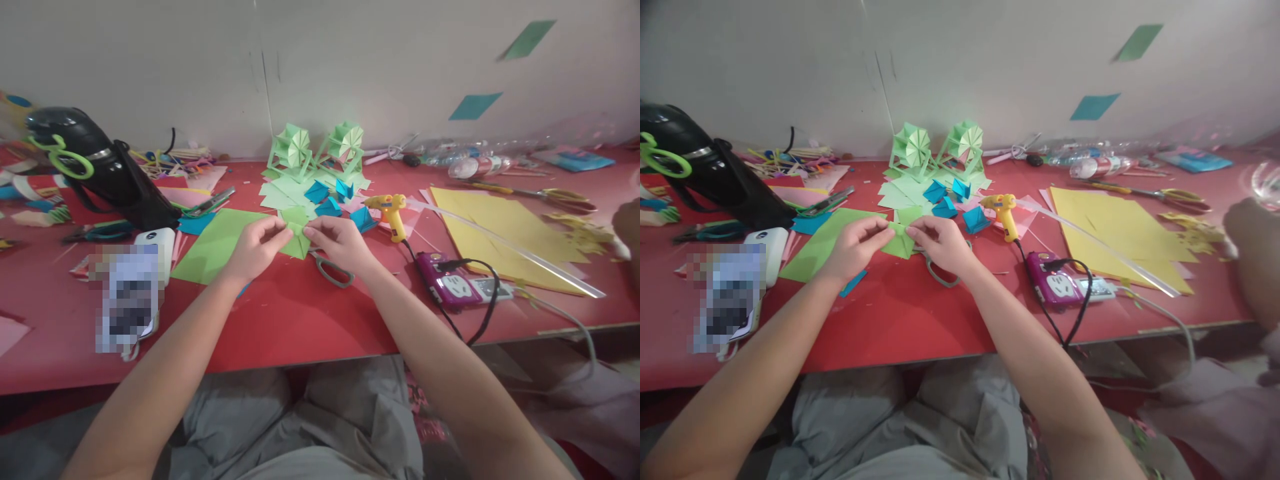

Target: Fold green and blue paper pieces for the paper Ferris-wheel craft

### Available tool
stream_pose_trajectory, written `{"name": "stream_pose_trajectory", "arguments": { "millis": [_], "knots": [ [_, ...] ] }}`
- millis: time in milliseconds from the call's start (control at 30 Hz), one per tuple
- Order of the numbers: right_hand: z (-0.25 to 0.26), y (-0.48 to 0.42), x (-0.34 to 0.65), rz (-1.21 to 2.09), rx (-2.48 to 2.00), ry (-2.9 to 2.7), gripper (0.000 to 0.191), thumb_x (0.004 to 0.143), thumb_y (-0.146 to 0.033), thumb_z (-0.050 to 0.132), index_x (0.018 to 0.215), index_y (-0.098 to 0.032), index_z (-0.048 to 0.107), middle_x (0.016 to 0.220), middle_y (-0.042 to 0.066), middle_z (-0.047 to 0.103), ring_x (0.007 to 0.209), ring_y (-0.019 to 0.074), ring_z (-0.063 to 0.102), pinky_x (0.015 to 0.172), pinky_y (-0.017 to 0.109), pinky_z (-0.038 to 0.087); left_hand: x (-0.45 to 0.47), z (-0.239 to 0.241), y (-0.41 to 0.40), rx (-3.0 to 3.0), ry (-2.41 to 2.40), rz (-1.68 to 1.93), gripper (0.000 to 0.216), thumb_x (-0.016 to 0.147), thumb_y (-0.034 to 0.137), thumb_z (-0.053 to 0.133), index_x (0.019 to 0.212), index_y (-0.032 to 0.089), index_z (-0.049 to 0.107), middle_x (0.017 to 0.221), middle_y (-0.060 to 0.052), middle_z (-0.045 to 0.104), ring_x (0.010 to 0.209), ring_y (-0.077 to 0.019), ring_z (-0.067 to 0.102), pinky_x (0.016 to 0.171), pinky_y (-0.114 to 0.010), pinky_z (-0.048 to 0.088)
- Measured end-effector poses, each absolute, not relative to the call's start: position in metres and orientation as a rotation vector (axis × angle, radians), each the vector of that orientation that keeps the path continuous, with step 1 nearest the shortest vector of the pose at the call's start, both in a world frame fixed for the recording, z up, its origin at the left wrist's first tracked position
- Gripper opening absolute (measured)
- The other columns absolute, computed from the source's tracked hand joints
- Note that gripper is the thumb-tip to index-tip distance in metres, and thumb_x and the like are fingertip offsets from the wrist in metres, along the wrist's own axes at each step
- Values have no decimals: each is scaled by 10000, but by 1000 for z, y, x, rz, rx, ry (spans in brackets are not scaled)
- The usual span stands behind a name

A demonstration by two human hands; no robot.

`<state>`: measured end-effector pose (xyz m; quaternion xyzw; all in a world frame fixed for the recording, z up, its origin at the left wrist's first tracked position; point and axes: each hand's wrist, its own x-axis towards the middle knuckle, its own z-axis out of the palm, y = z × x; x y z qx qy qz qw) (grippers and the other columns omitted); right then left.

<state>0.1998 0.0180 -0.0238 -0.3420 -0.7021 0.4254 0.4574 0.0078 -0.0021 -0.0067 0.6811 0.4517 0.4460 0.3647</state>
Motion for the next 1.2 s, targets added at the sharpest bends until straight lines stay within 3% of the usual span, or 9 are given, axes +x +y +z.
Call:
{"name": "stream_pose_trajectory", "arguments": {
  "millis": [133,333,533,667,833,1033,1133,1200],
  "knots": [
    [-24,18,201,1005,-841,-1826,407,851,-567,644,788,-166,664,680,22,624,623,133,559,596,276,471,8,-12,-1,1783,1167,1123,258,847,442,668,830,186,652,735,-14,620,682,-152,532,635,-278,421],
    [-22,15,198,1028,-859,-1828,402,852,-559,644,763,-167,643,679,22,626,627,130,554,597,267,452,5,-17,2,1831,1265,1195,302,860,469,655,766,182,655,671,-16,635,609,-147,529,584,-282,406],
    [-23,15,201,954,-869,-1898,414,867,-556,624,724,-167,634,634,20,618,600,126,535,571,263,429,5,-13,1,1807,1212,1127,279,806,457,718,806,179,701,776,-45,730,718,-182,650,668,-290,506],
    [-23,16,201,1102,-879,-1923,401,842,-547,658,722,-165,648,620,14,634,565,119,547,545,252,428,3,-11,0,1817,1246,1104,253,800,426,729,752,179,703,744,-40,733,699,-183,658,665,-296,518],
    [-18,17,206,1216,-841,-2004,432,860,-505,648,599,-170,569,534,-6,597,496,100,525,516,238,409,1,-11,1,1814,1154,1008,257,834,432,701,883,181,722,861,-53,744,785,-186,670,708,-293,521],
    [-17,15,206,1237,-859,-1996,468,862,-499,649,547,-167,549,485,-16,551,455,84,477,483,235,374,0,-8,2,1788,1207,960,314,795,475,733,781,163,701,728,-43,703,679,-170,638,622,-279,496],
    [-22,22,204,1134,-990,-1667,505,837,-548,668,534,-178,505,466,-26,513,425,75,440,451,233,363,-4,-11,6,1784,1155,991,362,875,521,631,957,178,712,944,-72,748,872,-204,689,778,-306,542],
    [-25,28,204,1073,-1047,-1321,473,820,-591,671,618,-176,566,551,3,597,459,93,512,463,237,425,-8,-15,10,1811,1183,1018,392,941,510,529,1131,197,669,1168,-98,716,1080,-233,669,930,-350,525]
  ]
}}
